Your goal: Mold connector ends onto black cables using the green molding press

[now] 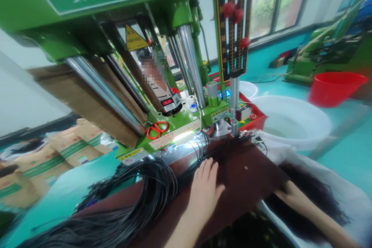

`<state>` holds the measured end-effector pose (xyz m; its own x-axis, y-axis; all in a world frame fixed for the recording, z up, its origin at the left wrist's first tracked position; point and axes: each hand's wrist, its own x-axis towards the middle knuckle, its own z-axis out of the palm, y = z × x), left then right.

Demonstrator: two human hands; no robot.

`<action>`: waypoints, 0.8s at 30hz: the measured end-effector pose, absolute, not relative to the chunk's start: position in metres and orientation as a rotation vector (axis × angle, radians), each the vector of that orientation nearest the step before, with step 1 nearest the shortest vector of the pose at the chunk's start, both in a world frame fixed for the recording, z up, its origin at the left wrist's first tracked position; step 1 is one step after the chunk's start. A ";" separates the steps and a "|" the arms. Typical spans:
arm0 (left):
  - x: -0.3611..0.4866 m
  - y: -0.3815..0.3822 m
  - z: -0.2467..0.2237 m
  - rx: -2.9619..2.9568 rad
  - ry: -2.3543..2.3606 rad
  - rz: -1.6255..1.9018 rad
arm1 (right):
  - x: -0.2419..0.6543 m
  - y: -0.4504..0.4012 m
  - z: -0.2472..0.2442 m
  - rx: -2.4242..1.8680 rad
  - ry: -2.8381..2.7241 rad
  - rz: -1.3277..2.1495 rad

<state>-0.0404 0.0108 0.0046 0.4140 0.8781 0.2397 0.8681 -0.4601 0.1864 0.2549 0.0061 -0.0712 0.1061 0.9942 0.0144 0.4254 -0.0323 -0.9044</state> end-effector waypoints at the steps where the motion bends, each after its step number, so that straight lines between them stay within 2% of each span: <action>1: -0.030 0.032 0.005 2.704 1.631 0.449 | 0.256 0.005 -0.071 -1.564 -1.478 0.901; 5: -0.009 0.083 0.006 2.888 1.718 0.239 | 0.267 0.000 -0.081 -1.486 -1.577 0.890; 11: 0.005 0.106 0.020 3.028 1.618 -0.202 | 0.278 -0.005 -0.099 -1.430 -1.555 0.976; 14: 0.012 0.112 0.024 3.031 1.586 -0.294 | 0.277 -0.004 -0.094 -1.450 -1.599 0.913; 17: 0.009 0.110 0.025 3.097 1.556 -0.226 | 0.281 -0.004 -0.089 -1.485 -1.633 0.867; 21: 0.000 0.100 0.028 3.132 1.585 0.036 | 0.295 -0.003 -0.088 -1.578 -1.615 0.806; 24: -0.007 0.093 0.034 2.833 1.625 0.257 | 0.303 -0.001 -0.075 -1.618 -1.507 0.672</action>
<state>-0.0069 0.0929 0.0343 0.4980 0.8434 0.2015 0.8644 -0.5013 -0.0383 0.3026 -0.0009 -0.0755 0.1461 0.9792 0.1406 0.5499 0.0378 -0.8344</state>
